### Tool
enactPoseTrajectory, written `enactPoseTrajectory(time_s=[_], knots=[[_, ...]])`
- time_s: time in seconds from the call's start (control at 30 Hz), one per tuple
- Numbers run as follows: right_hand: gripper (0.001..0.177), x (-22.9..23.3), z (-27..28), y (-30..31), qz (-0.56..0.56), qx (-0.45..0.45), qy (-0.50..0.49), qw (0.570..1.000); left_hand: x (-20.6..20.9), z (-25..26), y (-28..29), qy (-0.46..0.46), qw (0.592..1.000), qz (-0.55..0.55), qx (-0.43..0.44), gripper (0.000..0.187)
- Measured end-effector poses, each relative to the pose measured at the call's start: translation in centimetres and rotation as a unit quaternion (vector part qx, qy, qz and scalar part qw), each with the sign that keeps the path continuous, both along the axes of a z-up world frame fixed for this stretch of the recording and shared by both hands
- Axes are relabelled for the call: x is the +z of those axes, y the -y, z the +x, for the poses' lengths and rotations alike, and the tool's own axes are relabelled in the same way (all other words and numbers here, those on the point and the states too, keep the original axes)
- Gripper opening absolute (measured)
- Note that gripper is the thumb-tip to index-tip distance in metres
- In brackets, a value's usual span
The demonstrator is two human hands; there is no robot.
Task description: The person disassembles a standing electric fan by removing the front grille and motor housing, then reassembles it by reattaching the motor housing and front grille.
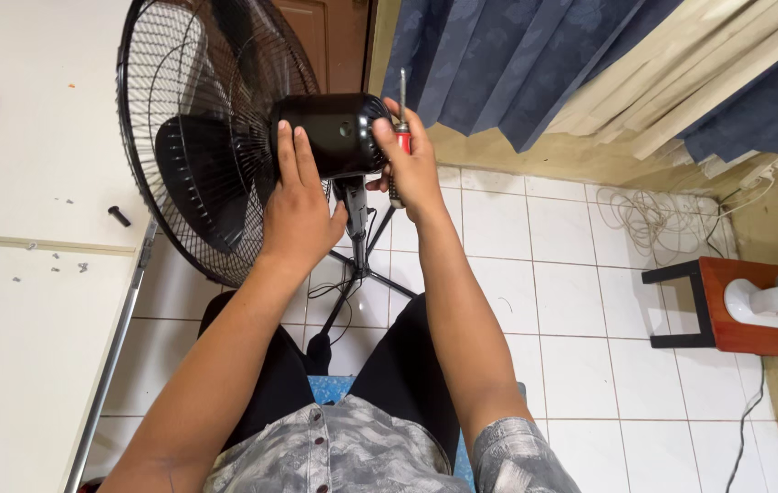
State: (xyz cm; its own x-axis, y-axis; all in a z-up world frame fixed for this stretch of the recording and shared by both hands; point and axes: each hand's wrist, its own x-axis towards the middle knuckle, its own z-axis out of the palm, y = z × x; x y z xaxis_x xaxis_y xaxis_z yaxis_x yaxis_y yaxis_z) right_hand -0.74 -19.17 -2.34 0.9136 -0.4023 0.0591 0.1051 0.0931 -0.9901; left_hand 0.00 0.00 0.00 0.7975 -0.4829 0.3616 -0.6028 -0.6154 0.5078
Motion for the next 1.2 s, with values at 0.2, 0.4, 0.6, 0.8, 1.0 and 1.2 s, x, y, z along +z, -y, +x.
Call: enactPoseTrajectory(time_s=[0.2, 0.4, 0.6, 0.8, 1.0, 1.2], knots=[[0.060, -1.5, 0.2, 0.9, 0.112, 0.014, -0.034, 0.993, -0.6, 0.5, -0.3, 0.056, 0.998, -0.019, -0.027, 0.104], [0.060, -4.3, 1.3, 2.2, 0.120, 0.049, -0.053, 0.990, -0.6, 0.8, -0.1, 0.046, 0.999, -0.001, -0.016, 0.101], [0.063, -9.2, 3.3, 2.9, 0.202, 0.075, -0.001, 0.976, -0.3, 1.0, 0.3, 0.044, 0.999, 0.012, -0.016, 0.100], [0.033, -11.7, 4.0, 2.7, 0.139, 0.059, -0.007, 0.989, 0.5, 1.4, 0.5, 0.033, 0.999, 0.019, -0.012, 0.100], [0.056, -12.0, 4.1, 0.4, -0.034, 0.009, 0.043, 0.998, 1.1, 1.3, 0.8, 0.040, 0.998, 0.048, -0.008, 0.105], [0.046, -10.9, 3.8, -1.0, -0.081, -0.028, -0.037, 0.996, 1.2, 1.5, 0.4, 0.034, 0.999, 0.042, -0.007, 0.108]])
